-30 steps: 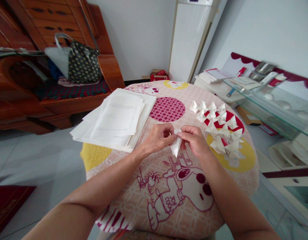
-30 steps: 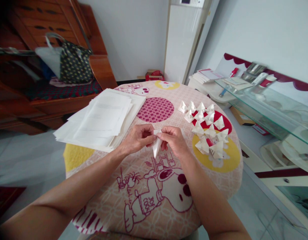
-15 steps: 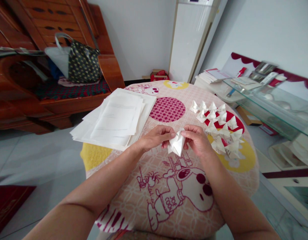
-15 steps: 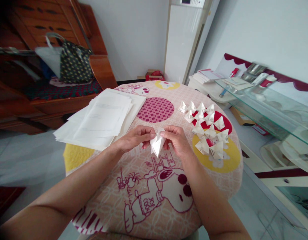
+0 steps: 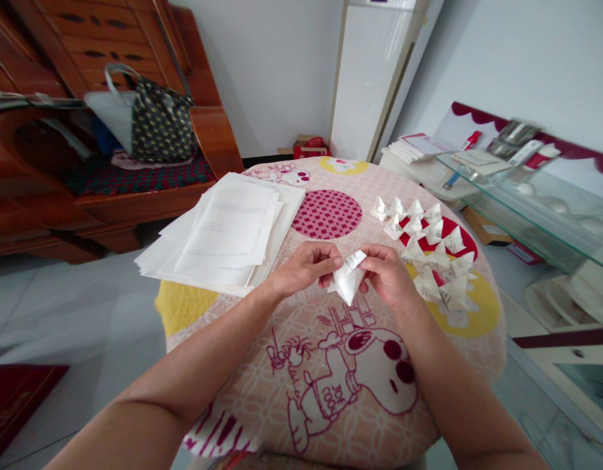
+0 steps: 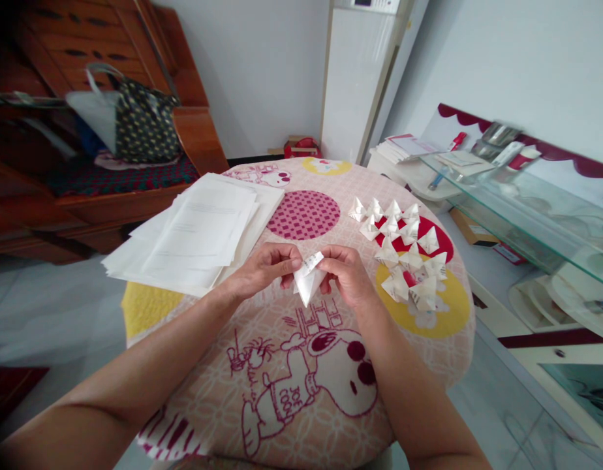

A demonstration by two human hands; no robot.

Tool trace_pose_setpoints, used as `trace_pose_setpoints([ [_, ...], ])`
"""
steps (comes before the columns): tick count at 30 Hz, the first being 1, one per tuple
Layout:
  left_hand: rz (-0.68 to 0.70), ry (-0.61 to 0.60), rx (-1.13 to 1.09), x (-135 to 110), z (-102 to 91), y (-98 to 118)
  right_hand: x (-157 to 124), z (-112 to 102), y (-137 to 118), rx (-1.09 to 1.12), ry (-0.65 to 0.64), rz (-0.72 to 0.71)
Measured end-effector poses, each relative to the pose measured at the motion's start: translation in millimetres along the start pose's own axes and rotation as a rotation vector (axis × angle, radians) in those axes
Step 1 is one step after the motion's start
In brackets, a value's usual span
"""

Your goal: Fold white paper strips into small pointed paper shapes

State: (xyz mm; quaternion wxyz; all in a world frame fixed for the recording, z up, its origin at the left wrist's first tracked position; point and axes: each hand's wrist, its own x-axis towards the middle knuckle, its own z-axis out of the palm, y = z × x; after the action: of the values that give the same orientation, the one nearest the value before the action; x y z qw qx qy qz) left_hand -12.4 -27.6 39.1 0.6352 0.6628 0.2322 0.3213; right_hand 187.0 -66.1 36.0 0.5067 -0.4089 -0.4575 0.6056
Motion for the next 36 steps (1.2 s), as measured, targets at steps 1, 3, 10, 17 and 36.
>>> trace_pose_setpoints([
  [1,0.012,0.003,0.003,0.1,0.1,-0.5,0.1,0.1,0.1,-0.002,0.001,-0.002],
  [3,0.026,0.012,0.015,0.5,0.1,-1.4,0.2,0.7,0.2,-0.008,0.003,-0.009],
  [10,0.05,0.015,0.033,2.0,0.2,-2.3,-0.6,3.8,0.5,-0.039,0.037,-0.044],
  [17,0.049,0.013,0.038,2.2,-0.1,-3.4,-0.3,3.9,2.6,-0.069,0.047,-0.062],
  [36,0.04,-0.04,0.03,1.1,1.1,-2.6,0.4,-3.6,1.1,-0.082,0.003,-0.055],
])
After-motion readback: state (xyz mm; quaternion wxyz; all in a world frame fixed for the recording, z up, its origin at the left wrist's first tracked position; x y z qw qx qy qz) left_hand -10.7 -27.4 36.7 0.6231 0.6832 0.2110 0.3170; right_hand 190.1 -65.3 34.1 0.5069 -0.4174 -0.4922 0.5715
